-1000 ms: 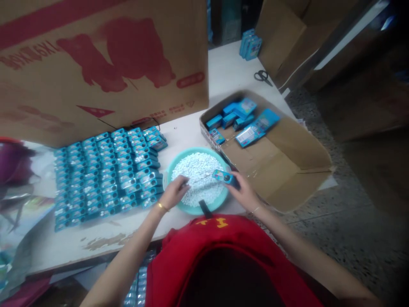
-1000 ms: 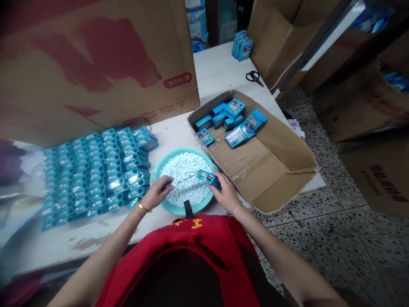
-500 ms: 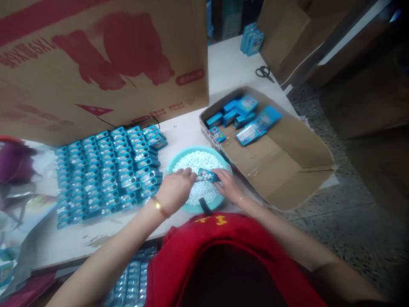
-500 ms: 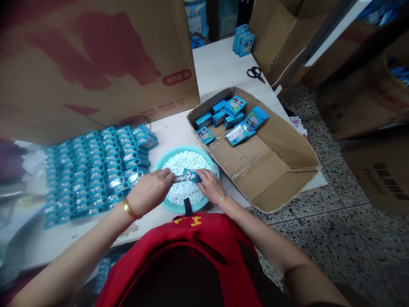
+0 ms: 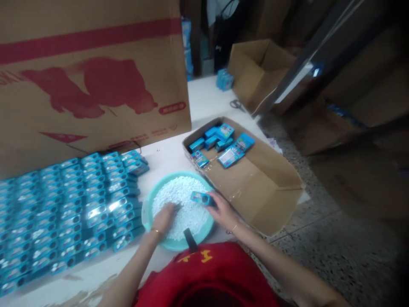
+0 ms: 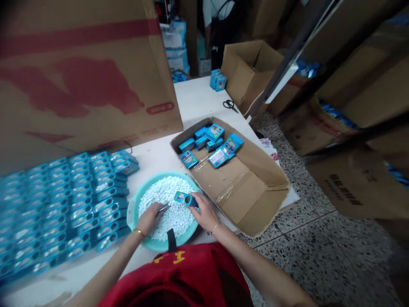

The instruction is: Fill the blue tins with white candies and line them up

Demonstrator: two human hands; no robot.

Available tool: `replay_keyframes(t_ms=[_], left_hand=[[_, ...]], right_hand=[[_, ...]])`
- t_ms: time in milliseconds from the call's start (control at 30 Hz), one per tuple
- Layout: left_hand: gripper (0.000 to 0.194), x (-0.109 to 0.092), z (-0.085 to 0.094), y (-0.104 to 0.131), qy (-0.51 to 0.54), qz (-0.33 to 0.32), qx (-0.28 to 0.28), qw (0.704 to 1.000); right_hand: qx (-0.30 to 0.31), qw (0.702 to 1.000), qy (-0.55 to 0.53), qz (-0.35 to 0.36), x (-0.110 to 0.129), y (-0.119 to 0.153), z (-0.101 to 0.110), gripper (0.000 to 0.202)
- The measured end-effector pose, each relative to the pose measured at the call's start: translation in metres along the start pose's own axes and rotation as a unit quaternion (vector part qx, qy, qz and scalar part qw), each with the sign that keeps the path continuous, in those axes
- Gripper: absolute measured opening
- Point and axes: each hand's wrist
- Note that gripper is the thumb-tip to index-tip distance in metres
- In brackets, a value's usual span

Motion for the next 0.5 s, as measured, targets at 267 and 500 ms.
replay_keyframes(t_ms=[267,500], left_hand=[[0.023,-0.016,-0.020,0.002,0.155,0.006,-0.007,0.988],[0.023,-0.009,0.085,0.037,0.178,-0.089,-0.039,0.979]], right_hand=[[-0.046,0.992,-0.041,-0.109,-0.007,0.004,0.007,0.042],[-0.022,0.998,-0.001,-0.051,-0.001,0.001,-0.004,0.037]])
Point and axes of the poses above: each hand's wrist, its own y-axis away from the middle knuckle, its own z-axis out of the back of the hand, x = y × z, and after that the axes turned 7 degrees about -x, right-handed
